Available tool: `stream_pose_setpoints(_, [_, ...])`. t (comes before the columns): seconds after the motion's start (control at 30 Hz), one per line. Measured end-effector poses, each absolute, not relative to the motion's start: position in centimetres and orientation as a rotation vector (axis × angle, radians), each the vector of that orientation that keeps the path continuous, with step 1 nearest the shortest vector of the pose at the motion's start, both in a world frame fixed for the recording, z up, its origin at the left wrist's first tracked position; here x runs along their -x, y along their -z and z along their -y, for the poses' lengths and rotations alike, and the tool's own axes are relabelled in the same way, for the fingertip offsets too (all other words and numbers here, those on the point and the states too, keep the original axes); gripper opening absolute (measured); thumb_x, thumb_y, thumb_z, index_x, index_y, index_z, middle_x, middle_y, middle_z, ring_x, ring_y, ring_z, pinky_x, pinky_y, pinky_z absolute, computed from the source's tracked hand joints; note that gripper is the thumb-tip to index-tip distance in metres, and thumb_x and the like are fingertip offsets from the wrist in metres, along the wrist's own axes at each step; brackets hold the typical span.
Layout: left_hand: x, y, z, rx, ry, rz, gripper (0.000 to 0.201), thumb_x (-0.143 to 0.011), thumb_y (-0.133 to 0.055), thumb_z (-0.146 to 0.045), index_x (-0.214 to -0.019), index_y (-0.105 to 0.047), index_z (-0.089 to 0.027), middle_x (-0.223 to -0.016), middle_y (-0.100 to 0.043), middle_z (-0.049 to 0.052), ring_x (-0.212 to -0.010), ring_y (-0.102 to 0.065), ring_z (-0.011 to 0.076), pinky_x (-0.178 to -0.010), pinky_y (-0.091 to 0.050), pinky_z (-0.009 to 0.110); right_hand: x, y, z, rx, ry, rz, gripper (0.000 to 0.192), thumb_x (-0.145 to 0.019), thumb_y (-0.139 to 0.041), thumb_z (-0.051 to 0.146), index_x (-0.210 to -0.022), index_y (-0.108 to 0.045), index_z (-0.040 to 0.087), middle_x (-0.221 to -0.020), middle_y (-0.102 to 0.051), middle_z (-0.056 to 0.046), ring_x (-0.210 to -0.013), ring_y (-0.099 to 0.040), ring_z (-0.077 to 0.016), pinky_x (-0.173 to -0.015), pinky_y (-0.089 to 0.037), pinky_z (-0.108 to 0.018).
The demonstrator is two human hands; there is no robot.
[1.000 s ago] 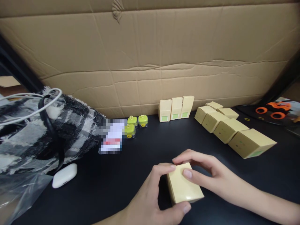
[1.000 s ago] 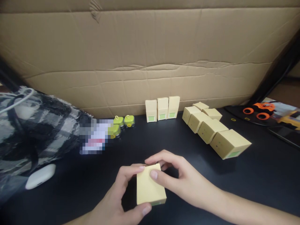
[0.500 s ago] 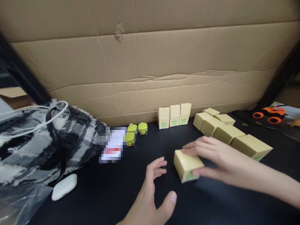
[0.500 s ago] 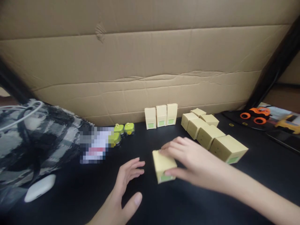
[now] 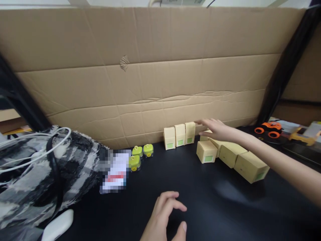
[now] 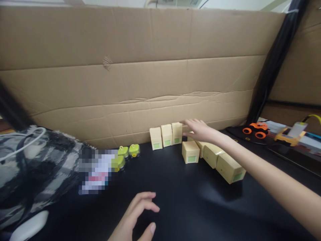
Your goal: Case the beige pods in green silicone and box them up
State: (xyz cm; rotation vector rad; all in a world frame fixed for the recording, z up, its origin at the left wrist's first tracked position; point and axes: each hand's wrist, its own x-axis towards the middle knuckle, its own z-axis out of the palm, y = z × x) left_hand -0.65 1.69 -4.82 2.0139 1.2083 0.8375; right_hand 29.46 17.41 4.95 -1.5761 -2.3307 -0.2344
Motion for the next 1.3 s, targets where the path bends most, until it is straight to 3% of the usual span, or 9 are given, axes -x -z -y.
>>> stream_pose_setpoints(0.23, [0.8,4.0,-1.7,-2.049,-0.755,-1.167,0.028,-0.071,-0.053,-0.009,-0.092,-0.062,-0.027,-0.122,-0.055,0.006,-0.121,-0.053,0.0248,-0.101,-0.042,0.043,-28.1,-5.7,-22.1,1.614,0.165,2.229,0.025,-0.093,-0.057,0.031,-0.115,-0.058,0.017,-0.116,-0.061,-0.008,-0.095,-0.062,-0.02,-0.081,-0.053,-0.04])
stream_pose_setpoints(0.43, [1.0,3.9,-1.7,-2.175,-0.73,-1.048,0.031,-0.075,-0.051,-0.009,-0.101,-0.055,-0.026,-0.123,-0.052,0.009,-0.122,-0.052,0.0254,-0.101,-0.044,0.045,-28.2,-7.7,-15.6,1.377,0.191,2.12,0.027,-0.089,-0.058,0.038,-0.108,-0.053,0.019,-0.093,-0.065,-0.006,-0.086,-0.064,-0.0235,-0.074,-0.053,-0.04])
stream_pose_setpoints(0.53, [1.2,4.6,-1.6,-2.234,-0.952,-0.915,0.05,-0.077,-0.052,-0.01,-0.121,-0.041,-0.031,-0.13,-0.047,0.008,-0.125,-0.049,0.0232,-0.104,-0.043,0.043,-26.9,-8.1,-10.6,1.212,0.206,2.127,0.029,-0.088,-0.054,0.048,-0.105,-0.047,0.026,-0.098,-0.066,-0.007,-0.091,-0.064,-0.027,-0.078,-0.052,-0.041])
stream_pose_setpoints(0.67, [1.5,4.9,-1.3,-2.239,-1.147,-0.83,0.071,-0.082,-0.049,-0.011,-0.141,-0.015,-0.031,-0.144,-0.034,0.009,-0.137,-0.034,0.0211,-0.113,-0.033,0.041,-24.1,-5.5,-5.4,1.005,0.135,2.289,0.025,-0.09,-0.054,0.043,-0.108,-0.05,0.026,-0.1,-0.07,-0.006,-0.085,-0.068,-0.025,-0.066,-0.054,-0.035])
stream_pose_setpoints(0.83, [1.7,4.2,-1.5,-2.307,-1.197,-0.755,0.083,-0.081,-0.055,-0.016,-0.147,-0.005,-0.024,-0.154,-0.016,0.012,-0.143,-0.019,0.026,-0.117,-0.024,0.042,-21.8,-2.1,-2.9,0.744,0.003,2.482,0.023,-0.098,-0.045,0.031,-0.119,-0.043,0.023,-0.112,-0.068,-0.009,-0.097,-0.067,-0.0206,-0.078,-0.055,-0.032])
stream_pose_setpoints(1.0, [1.6,3.9,-1.5,-2.343,-1.111,-0.801,0.058,-0.081,-0.055,-0.012,-0.131,-0.033,-0.031,-0.129,-0.043,0.007,-0.126,-0.042,0.0244,-0.109,-0.035,0.04,-21.7,-1.9,-2.2,0.659,-0.113,2.487,0.023,-0.092,-0.056,0.036,-0.111,-0.046,0.026,-0.11,-0.068,-0.008,-0.096,-0.066,-0.0202,-0.077,-0.056,-0.032])
stream_pose_setpoints(1.1, [1.8,4.2,-1.4,-2.219,-1.256,-0.802,0.051,-0.079,-0.058,-0.02,-0.124,-0.035,-0.029,-0.113,-0.041,0.006,-0.112,-0.048,0.023,-0.099,-0.043,0.035,-21.9,-2.0,-2.0,0.555,-0.021,2.483,0.024,-0.087,-0.064,0.029,-0.105,-0.048,0.026,-0.094,-0.071,-0.006,-0.081,-0.068,-0.0205,-0.076,-0.055,-0.035])
stream_pose_setpoints(1.2, [2.2,4.4,-1.3,-2.09,-1.298,-0.731,0.024,-0.087,-0.049,-0.046,-0.103,-0.045,-0.027,-0.103,-0.04,0.003,-0.108,-0.047,0.0244,-0.093,-0.044,0.036,-21.8,-1.6,-2.1,0.463,-0.009,2.515,0.018,-0.088,-0.059,0.022,-0.104,-0.05,0.025,-0.077,-0.07,-0.003,-0.067,-0.065,-0.0199,-0.072,-0.053,-0.038])
stream_pose_setpoints(1.3, [2.4,4.1,-1.3,-1.879,-1.266,-0.786,0.039,-0.094,-0.03,-0.054,-0.077,-0.048,-0.023,-0.09,-0.043,0.002,-0.099,-0.049,0.0219,-0.087,-0.043,0.033,-21.6,-0.8,-2.4,0.554,-0.218,2.42,0.003,-0.093,-0.05,0.023,-0.094,-0.052,0.024,-0.067,-0.063,-0.002,-0.061,-0.059,-0.018,-0.062,-0.05,-0.034])
